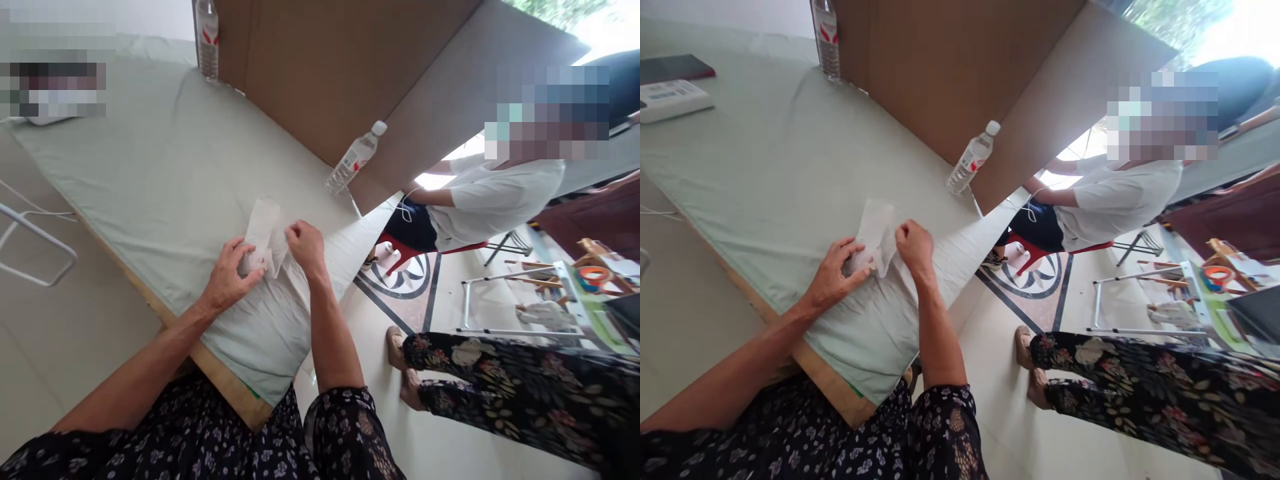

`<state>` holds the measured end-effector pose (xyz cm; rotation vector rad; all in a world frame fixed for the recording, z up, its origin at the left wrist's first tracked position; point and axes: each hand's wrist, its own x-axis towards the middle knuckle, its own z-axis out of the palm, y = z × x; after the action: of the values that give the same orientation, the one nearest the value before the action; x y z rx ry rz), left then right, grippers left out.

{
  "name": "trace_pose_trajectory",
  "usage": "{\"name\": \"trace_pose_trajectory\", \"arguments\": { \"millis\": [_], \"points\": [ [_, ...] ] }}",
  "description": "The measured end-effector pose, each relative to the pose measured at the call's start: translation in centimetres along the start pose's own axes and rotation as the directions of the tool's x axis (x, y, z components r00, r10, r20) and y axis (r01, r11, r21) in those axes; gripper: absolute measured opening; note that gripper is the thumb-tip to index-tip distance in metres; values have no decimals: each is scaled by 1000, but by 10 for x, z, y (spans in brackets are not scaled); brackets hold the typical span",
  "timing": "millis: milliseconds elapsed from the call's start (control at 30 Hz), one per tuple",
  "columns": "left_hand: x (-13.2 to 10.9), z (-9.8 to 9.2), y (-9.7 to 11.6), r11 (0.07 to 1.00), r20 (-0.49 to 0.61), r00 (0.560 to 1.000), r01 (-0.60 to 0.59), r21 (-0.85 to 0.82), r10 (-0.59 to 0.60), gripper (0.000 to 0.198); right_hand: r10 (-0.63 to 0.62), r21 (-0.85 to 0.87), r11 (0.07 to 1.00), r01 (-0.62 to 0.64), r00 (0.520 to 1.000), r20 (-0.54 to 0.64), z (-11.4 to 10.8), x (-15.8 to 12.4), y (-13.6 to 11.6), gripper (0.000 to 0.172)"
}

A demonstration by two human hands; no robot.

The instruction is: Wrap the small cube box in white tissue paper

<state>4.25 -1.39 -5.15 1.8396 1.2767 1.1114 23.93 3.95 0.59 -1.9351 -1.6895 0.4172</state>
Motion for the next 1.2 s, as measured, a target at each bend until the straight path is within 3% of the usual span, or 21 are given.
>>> {"name": "trace_pose_trajectory", "arguments": {
  "millis": [167,300,400,567,700,867,967,1067,1200],
  "points": [
    [22,-11,9,994,70,993,100,-48,-97,44,154,346,925,-161,987,47,6,-2,31,16],
    [46,-12,15,983,69,993,80,167,-92,47,132,359,923,-135,991,31,23,4,26,18],
    [56,-5,21,922,68,992,70,380,-103,51,118,327,939,-109,993,-10,33,3,23,18],
    [64,7,31,834,113,964,145,532,-240,45,127,396,914,-89,989,-70,44,-6,27,27],
    [71,2,34,842,179,924,212,497,-338,24,160,500,862,-81,980,-117,49,-5,32,30],
    [74,-13,36,838,232,887,251,484,-399,23,185,572,818,-54,967,-174,51,0,35,30],
    [72,-21,34,860,224,873,326,393,-433,21,186,575,817,-41,963,-196,52,2,37,29],
    [70,-29,29,884,187,875,399,244,-447,17,180,565,824,-33,962,-206,52,3,37,28],
    [68,-40,21,890,48,891,445,96,-451,13,173,563,826,-23,961,-215,51,3,38,26]
  ]
}}
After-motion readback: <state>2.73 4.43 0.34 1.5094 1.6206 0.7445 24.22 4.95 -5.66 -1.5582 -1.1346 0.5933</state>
